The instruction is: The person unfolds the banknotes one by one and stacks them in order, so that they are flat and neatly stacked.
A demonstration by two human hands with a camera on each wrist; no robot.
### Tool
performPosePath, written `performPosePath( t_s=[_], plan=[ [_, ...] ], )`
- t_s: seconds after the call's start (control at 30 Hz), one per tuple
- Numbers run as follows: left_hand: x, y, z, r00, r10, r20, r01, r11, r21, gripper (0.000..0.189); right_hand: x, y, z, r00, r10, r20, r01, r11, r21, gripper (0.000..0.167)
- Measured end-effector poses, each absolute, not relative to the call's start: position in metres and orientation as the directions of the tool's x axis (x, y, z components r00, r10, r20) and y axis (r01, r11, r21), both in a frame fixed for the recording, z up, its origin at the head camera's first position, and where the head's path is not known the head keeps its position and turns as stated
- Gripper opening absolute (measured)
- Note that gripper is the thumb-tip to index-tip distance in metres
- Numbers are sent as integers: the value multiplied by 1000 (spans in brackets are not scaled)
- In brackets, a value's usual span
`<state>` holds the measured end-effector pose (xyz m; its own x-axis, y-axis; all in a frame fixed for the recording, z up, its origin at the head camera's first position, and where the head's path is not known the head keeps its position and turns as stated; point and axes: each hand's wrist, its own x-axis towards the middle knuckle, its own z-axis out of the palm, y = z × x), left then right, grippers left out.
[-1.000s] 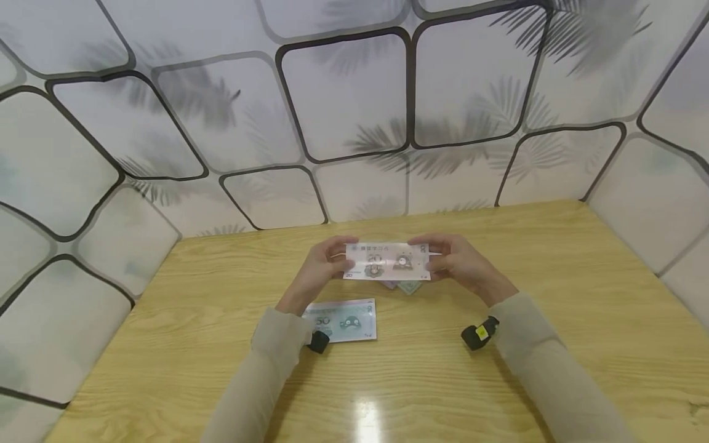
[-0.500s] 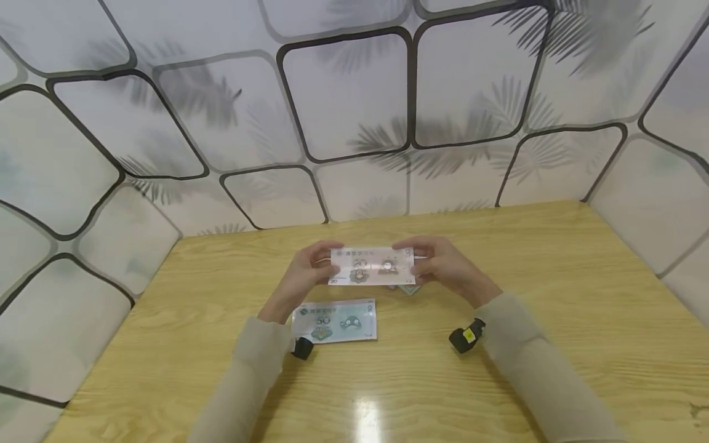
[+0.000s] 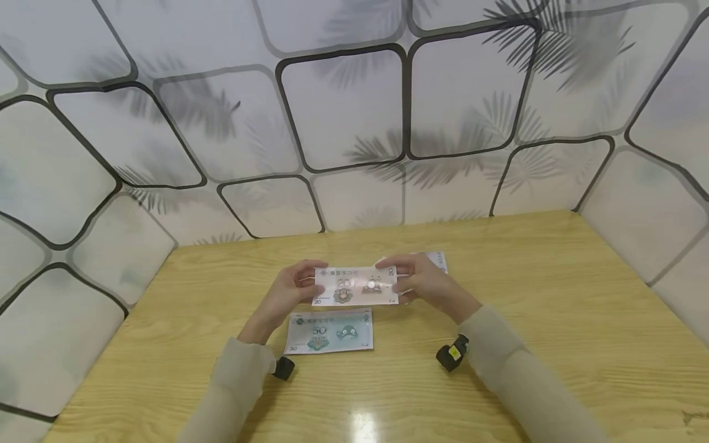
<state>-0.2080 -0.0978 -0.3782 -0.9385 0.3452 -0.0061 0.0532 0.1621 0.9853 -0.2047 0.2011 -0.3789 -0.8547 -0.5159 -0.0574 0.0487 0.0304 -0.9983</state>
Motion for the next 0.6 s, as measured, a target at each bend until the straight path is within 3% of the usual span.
performPosePath(
  t_s=[0.6],
  plan=[
    [-196, -127, -378, -918, 393, -45, 76, 285, 955, 39, -203, 176, -386, -820, -562, -112, 51, 123, -991, 52]
  ],
)
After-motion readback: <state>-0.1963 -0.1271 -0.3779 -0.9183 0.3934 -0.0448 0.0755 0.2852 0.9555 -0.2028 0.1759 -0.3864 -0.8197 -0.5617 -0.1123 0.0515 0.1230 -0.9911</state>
